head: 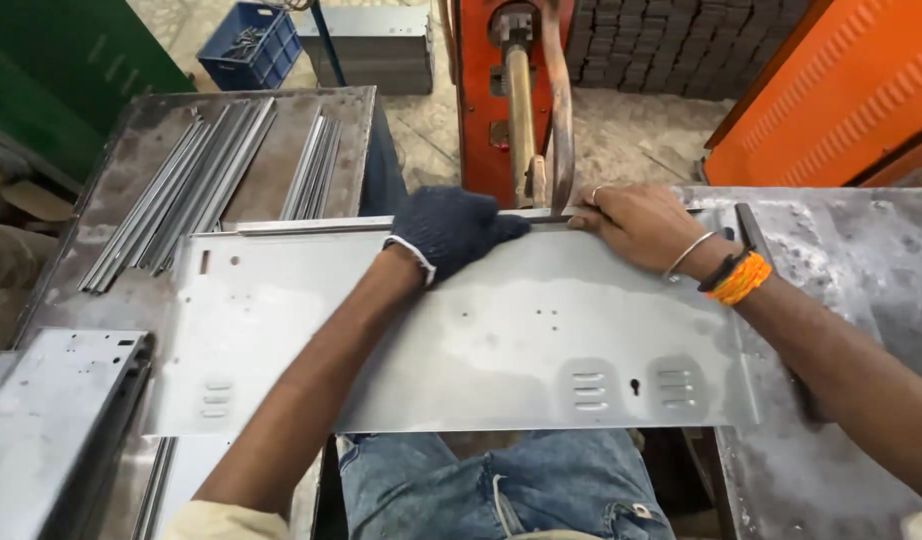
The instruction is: Spot welding metal reinforcement rails onto flat metal panels using industrial equipment.
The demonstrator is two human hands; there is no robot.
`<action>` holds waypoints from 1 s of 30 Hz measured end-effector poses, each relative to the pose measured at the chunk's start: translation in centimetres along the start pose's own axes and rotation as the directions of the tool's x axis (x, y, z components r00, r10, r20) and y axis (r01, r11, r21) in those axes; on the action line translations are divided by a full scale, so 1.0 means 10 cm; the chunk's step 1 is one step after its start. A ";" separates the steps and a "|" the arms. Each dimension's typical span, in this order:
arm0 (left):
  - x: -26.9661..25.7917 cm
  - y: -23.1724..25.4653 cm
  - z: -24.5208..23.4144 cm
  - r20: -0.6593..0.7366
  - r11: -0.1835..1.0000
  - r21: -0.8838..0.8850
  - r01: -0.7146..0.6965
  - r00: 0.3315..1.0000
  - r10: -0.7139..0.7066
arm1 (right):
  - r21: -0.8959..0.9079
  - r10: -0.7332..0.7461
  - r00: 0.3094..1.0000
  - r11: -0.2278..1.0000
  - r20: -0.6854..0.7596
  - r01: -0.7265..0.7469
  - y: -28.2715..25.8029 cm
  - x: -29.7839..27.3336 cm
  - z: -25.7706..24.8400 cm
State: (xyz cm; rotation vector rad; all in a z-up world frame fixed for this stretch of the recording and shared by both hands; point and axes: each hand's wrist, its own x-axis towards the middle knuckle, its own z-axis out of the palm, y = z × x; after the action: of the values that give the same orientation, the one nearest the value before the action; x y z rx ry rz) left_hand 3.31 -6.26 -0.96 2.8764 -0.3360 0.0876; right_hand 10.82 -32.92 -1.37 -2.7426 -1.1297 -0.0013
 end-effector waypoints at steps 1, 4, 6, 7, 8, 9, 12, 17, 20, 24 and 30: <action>-0.04 -0.06 -0.01 0.014 1.000 0.013 0.008 1.000 -0.008 | 0.025 -0.056 0.998 0.998 -0.032 0.057 0.02 -0.03 -0.02; -0.21 -0.25 -0.10 0.035 0.998 0.048 0.034 0.999 -0.036 | 0.058 -0.121 0.989 0.990 -0.081 0.126 0.13 -0.13 -0.04; -0.35 -0.41 -0.18 0.040 0.996 0.077 0.052 0.998 -0.055 | 0.069 -0.132 0.986 0.988 -0.105 0.140 0.19 -0.13 0.01; -0.41 -0.49 -0.19 0.041 0.993 0.088 0.073 0.996 -0.077 | 0.076 -0.099 0.992 0.992 -0.083 0.105 0.22 -0.13 0.06; -0.47 -0.57 -0.20 0.042 0.991 0.098 0.095 0.994 -0.099 | 0.082 -0.065 0.996 0.994 -0.062 0.070 0.25 -0.12 0.12; -0.51 -0.60 -0.20 0.045 0.991 0.098 0.090 0.994 -0.095 | 0.085 -0.060 0.996 0.994 -0.062 0.065 0.25 -0.11 0.19; -0.59 -0.69 -0.21 0.049 0.989 0.105 0.106 0.993 -0.112 | 0.071 -0.071 0.992 0.994 -0.101 0.078 0.24 -0.06 0.33; -0.63 -0.75 -0.19 0.012 0.986 0.135 0.099 0.995 -0.102 | 0.046 -0.047 0.987 0.997 -0.155 0.055 0.20 -0.01 0.40; -0.64 -0.74 -0.22 -0.017 0.991 0.111 0.081 0.997 -0.079 | 0.062 -0.065 0.983 0.995 -0.170 0.076 0.22 0.00 0.43; -0.58 -0.76 -0.19 -0.031 0.989 0.128 0.071 0.997 -0.068 | 0.082 -0.042 0.986 0.995 -0.159 0.056 0.32 0.00 0.51; -0.59 -0.83 -0.12 -0.024 0.993 0.092 0.072 0.997 -0.070 | 0.131 -0.035 0.982 0.990 -0.188 0.060 0.22 0.03 0.45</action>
State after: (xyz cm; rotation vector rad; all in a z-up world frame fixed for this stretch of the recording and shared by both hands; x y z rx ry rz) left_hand -0.56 3.18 -2.21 2.9733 -0.2308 0.1235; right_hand 12.29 -33.49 -6.12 -2.5353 -1.1011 -0.1758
